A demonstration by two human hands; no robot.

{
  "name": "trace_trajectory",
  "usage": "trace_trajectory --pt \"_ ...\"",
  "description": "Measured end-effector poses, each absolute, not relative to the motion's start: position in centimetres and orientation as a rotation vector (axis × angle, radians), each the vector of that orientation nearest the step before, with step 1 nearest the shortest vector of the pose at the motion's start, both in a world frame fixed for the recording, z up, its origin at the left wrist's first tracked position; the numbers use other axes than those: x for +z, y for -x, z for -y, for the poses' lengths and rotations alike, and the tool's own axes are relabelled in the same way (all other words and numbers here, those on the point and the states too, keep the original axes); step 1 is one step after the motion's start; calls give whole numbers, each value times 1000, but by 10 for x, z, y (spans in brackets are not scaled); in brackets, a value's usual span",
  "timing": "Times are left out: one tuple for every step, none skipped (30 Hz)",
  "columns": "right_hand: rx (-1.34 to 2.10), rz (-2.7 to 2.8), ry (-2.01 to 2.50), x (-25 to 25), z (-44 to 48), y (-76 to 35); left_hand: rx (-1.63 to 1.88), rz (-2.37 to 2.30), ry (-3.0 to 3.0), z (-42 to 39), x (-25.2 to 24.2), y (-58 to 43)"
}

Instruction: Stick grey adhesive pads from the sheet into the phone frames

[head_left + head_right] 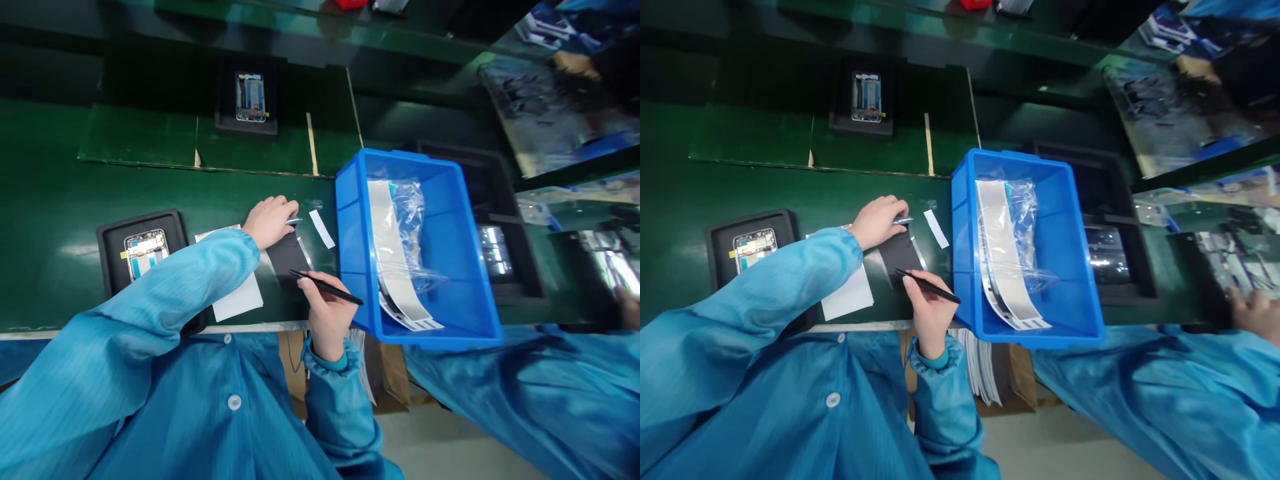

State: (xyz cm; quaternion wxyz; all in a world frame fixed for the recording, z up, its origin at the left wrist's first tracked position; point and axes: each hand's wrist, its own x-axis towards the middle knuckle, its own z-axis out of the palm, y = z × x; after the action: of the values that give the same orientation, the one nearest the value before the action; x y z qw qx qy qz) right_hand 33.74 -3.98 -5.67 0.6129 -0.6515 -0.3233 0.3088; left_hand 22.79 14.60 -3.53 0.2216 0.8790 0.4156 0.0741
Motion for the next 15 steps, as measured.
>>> trace_trajectory --pt "704 753 1490 -55 37 -339 221 -1117 -2416 -147 -35 -227" --pt "692 762 1478 -54 34 -341 244 -1086 -2402 -147 -34 -225" --pt "677 774 1465 -51 30 -343 268 -1055 -2390 -146 -32 -223" --pt "657 789 1454 -49 26 -345 289 -1024 -2378 -144 -30 -220" --pt "633 803 1444 -46 22 -347 307 -999 -2359 -142 -28 -217" --pt "606 818 1436 -44 17 -348 318 -975 -2333 -140 -25 -214" --pt "577 830 1430 -42 13 -350 321 -953 -2304 -137 -22 -211" --pt "549 841 1426 -40 9 -351 318 -934 -2276 -134 -19 -208" --pt "526 852 1419 -40 6 -352 313 -917 -2257 -131 -16 -206" --pt "511 864 1408 -39 3 -353 311 -897 -2252 -129 -13 -204" --pt "507 878 1393 -39 0 -354 311 -873 -2261 -127 -12 -202" --pt "511 895 1378 -40 -2 -355 311 -850 -2280 -125 -11 -201" --pt "520 910 1364 -41 -4 -356 313 -832 -2297 -123 -10 -201" --pt "533 923 1356 -41 -6 -356 317 -817 -2312 -122 -10 -201" --pt "543 931 1352 -42 -7 -357 318 -808 -2324 -121 -11 -201"
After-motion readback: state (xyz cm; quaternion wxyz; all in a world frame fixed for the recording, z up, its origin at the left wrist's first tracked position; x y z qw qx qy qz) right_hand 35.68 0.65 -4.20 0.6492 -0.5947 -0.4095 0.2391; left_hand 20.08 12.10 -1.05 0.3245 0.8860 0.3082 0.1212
